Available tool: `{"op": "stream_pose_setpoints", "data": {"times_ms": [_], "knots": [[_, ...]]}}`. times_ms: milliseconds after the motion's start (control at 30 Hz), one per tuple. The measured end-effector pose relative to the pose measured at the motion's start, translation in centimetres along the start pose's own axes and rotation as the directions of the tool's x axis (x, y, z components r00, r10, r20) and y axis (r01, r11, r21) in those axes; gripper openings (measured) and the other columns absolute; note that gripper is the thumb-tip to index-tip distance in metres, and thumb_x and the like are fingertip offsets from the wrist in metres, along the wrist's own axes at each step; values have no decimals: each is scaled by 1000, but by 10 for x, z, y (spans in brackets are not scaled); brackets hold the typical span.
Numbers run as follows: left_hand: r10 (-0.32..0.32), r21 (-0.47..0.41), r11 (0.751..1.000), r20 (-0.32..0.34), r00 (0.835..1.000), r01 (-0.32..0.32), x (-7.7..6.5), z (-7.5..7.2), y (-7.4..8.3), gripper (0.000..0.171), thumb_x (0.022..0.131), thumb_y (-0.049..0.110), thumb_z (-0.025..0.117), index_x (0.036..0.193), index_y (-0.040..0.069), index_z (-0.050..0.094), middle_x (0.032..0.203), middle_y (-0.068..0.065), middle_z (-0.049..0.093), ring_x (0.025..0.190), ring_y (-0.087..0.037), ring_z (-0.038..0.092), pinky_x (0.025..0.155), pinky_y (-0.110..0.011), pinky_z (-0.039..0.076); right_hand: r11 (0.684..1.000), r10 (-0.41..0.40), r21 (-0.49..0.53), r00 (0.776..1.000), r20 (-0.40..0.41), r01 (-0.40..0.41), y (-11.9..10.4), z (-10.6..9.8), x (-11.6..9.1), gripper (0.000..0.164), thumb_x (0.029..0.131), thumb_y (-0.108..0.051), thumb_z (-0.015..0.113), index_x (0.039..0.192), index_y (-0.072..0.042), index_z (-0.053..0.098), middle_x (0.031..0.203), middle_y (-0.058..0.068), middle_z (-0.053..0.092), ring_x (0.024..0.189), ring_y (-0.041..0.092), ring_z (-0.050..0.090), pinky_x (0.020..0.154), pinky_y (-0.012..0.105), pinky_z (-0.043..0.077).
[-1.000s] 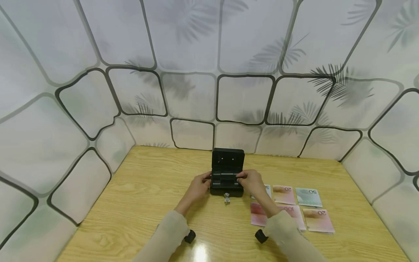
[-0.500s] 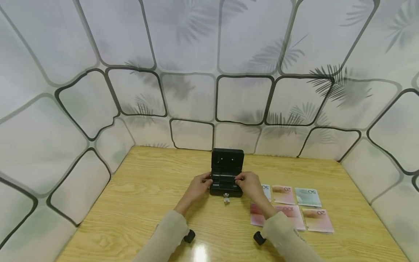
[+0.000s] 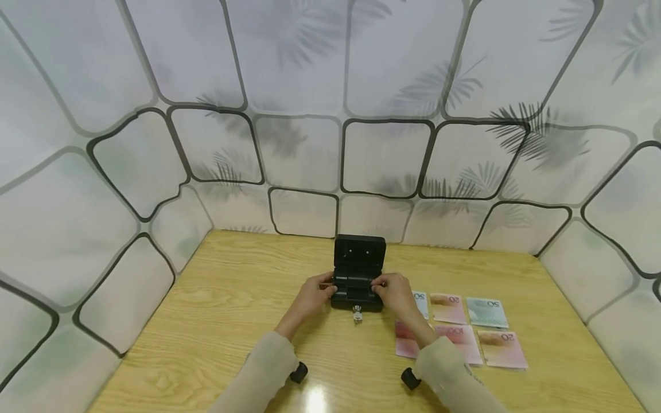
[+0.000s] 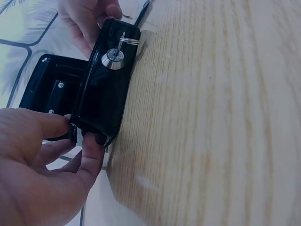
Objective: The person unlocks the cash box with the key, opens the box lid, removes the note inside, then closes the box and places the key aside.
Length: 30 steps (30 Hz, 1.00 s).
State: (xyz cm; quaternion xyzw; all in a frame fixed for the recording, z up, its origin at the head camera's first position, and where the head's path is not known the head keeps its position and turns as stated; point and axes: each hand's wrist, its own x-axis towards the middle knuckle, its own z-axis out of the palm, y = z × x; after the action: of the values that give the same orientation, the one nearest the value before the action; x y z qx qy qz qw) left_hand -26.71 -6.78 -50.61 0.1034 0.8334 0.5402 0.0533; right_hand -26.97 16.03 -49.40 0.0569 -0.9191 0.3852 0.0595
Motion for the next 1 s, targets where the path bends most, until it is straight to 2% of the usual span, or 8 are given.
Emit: {"op": "stream_pose_setpoints", "data": {"times_ms": [300,500,633,1000], "knots": [[-7,-15,1000,0,1000,7,2,1,-1,46,101,-1,60,145,-10,52,128,-28,65,119,-40,63,82,-38,58,1000,20,16,1000,11,-20,4,1,2,5,90,-2,76,90,-4,81,96,12,78,92,25,67,79,44,55],[-18,6,1000,-7,1000,18,4,3,0,46,102,0,60,146,-9,52,131,-27,64,120,-40,63,87,-41,58,1000,15,13,1000,14,-15,5,1,1,5,90,-3,76,90,-3,81,95,12,78,86,23,65,76,42,54],[-1,20,1000,-22,1000,2,4,4,0,45,101,-1,61,145,-9,53,129,-27,65,118,-40,64,90,-43,57,1000,11,6,1000,17,-11,5,1,1,6,90,-3,76,89,-6,81,95,11,78,83,20,62,76,41,52],[19,45,999,-36,999,-17,3,5,0,44,100,-2,61,143,-10,54,127,-27,66,117,-41,65,93,-45,56,1000,-9,21,1000,18,9,7,-1,1,4,90,-4,77,88,-3,81,92,10,78,86,22,66,79,44,54]]}}
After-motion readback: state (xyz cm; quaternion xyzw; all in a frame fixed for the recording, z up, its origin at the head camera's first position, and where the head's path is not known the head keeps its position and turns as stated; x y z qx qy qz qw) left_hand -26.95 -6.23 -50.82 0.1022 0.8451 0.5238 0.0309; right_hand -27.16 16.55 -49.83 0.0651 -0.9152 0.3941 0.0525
